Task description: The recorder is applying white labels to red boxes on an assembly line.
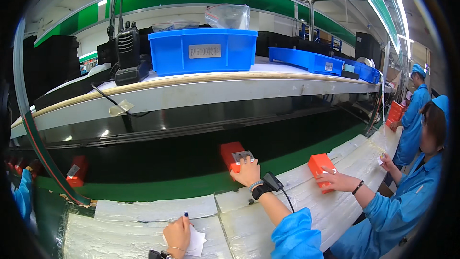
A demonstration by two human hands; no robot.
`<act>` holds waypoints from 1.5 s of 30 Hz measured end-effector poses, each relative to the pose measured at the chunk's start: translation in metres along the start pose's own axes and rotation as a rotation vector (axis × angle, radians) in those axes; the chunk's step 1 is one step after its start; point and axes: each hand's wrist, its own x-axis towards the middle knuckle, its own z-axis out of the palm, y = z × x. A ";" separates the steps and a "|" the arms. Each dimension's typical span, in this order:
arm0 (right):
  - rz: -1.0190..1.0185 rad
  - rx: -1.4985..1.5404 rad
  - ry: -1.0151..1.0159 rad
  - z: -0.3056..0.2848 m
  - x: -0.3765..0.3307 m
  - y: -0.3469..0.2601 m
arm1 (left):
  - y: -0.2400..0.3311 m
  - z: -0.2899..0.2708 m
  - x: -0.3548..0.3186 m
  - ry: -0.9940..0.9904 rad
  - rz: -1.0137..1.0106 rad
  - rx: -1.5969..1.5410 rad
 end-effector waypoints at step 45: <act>-0.287 1.652 -0.367 -0.116 -0.141 -0.039 | 0.024 -0.041 0.011 -0.064 -0.615 -1.474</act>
